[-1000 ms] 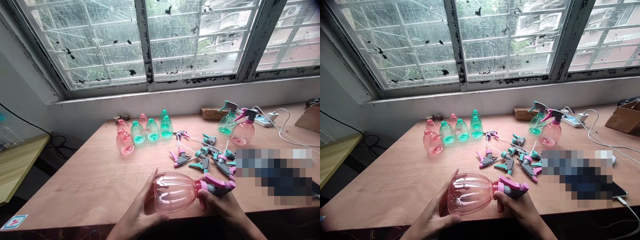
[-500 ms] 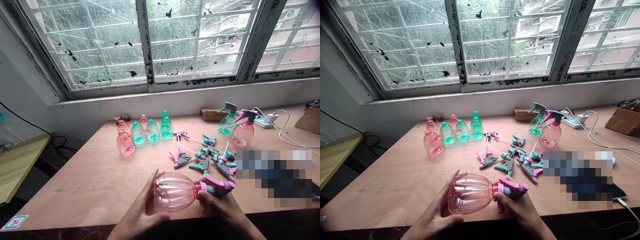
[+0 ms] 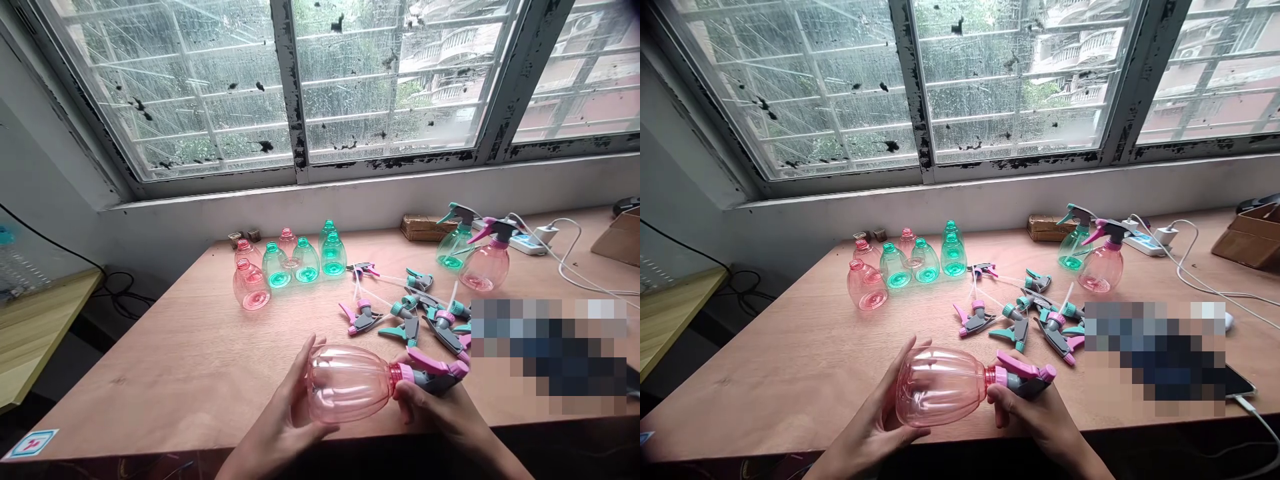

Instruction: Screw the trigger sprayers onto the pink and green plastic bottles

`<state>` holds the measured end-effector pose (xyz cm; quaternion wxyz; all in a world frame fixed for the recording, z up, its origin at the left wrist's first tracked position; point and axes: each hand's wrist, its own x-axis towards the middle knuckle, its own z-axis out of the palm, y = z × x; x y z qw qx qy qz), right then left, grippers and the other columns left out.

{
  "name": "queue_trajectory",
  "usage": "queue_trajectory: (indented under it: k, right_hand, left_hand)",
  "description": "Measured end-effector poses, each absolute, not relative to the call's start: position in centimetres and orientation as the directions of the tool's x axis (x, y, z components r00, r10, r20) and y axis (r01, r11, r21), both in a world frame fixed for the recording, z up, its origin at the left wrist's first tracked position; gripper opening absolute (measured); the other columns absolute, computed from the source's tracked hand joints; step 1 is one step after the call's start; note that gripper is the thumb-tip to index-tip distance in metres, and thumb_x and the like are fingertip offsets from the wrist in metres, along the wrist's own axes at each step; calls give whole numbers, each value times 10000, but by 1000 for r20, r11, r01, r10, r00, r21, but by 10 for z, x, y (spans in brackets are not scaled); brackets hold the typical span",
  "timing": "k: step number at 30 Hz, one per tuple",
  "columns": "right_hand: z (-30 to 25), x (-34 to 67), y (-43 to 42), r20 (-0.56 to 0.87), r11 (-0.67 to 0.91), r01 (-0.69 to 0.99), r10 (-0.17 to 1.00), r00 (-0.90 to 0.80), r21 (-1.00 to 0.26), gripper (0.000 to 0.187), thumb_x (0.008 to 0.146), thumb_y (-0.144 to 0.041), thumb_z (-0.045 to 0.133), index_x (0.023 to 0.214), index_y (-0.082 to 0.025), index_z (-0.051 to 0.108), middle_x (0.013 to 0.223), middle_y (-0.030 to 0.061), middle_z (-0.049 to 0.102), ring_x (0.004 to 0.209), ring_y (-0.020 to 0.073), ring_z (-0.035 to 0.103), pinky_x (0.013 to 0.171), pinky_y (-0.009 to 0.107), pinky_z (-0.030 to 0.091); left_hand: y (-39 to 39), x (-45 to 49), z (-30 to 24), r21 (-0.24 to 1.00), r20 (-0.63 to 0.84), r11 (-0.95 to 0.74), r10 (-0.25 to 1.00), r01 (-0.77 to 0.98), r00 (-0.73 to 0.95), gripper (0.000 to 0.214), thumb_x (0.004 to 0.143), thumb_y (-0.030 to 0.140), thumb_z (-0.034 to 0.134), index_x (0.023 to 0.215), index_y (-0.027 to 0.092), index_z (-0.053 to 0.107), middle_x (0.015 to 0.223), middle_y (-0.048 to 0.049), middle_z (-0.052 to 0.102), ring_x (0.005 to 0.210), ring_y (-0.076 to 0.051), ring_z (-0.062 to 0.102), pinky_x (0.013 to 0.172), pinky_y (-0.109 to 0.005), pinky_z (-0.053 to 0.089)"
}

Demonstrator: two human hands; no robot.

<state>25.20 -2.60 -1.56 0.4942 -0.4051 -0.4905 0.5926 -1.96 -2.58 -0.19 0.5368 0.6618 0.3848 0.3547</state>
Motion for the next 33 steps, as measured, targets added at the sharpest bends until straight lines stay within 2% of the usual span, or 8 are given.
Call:
queue_trajectory:
  k: [3,7,15,20,22,25,29,33]
  right_hand:
    - [-16,252,-26,8,-27,-179,982,-190,-984,412,796,-550,733,946,-185,618,553,-21,629,502,150,522,533,295,376]
    - [-16,253,-26,25,-6,-164,982,-187,-986,397,804,-545,727,934,-184,627,536,-26,621,507,155,524,541,299,378]
    - [-15,251,-26,19,-9,-176,987,-157,-984,397,784,-543,746,921,-186,635,523,-27,630,490,147,525,525,288,400]
    - [-15,251,-27,12,-11,-142,987,-160,-990,387,780,-552,742,787,-180,635,534,-16,621,494,145,526,521,288,402]
    - [-15,251,-26,7,-14,-133,987,-159,-991,387,779,-549,744,761,-179,629,531,-13,621,493,144,524,514,284,394]
    - [-15,252,-26,27,6,-145,989,-144,-989,386,790,-540,741,886,-181,635,516,-24,626,485,145,520,510,281,380]
    - [-16,252,-25,33,10,-160,989,-141,-987,411,796,-544,736,959,-184,626,506,-29,624,484,151,517,524,293,380]
    - [-15,252,-25,28,1,-167,987,-156,-986,427,787,-565,732,961,-191,622,520,-30,617,482,159,525,533,302,393]
  left_hand:
    - [-27,-18,0,982,74,-144,889,123,451,961,849,252,736,1537,430,88,1648,-61,205,1500,-314,215,1229,-542,135]
    - [-29,-18,2,996,35,-66,898,55,439,1101,729,299,847,1537,424,109,1643,-52,225,1499,-326,216,1232,-524,146]
    - [-26,-19,-3,988,74,-128,888,91,454,871,889,273,687,1526,453,121,1643,-26,226,1495,-287,244,1224,-501,194]
    - [-29,-17,1,998,35,-57,904,40,426,1090,736,284,839,1540,407,113,1622,-47,281,1488,-316,253,1230,-507,179]
    - [-28,-18,2,1000,22,-28,896,6,444,1026,757,324,818,1541,381,158,1626,-55,272,1487,-326,250,1222,-514,204]
    - [-26,-20,1,999,13,-29,882,27,471,958,794,322,785,1536,391,181,1642,-58,231,1477,-341,275,1209,-532,232]
    - [-27,-19,1,991,23,-81,893,109,450,955,826,268,759,1524,460,134,1644,-19,233,1499,-300,229,1230,-521,150]
    - [-30,-18,4,994,39,-80,900,75,435,1031,784,318,797,1541,415,103,1641,-45,238,1498,-318,226,1233,-526,137]
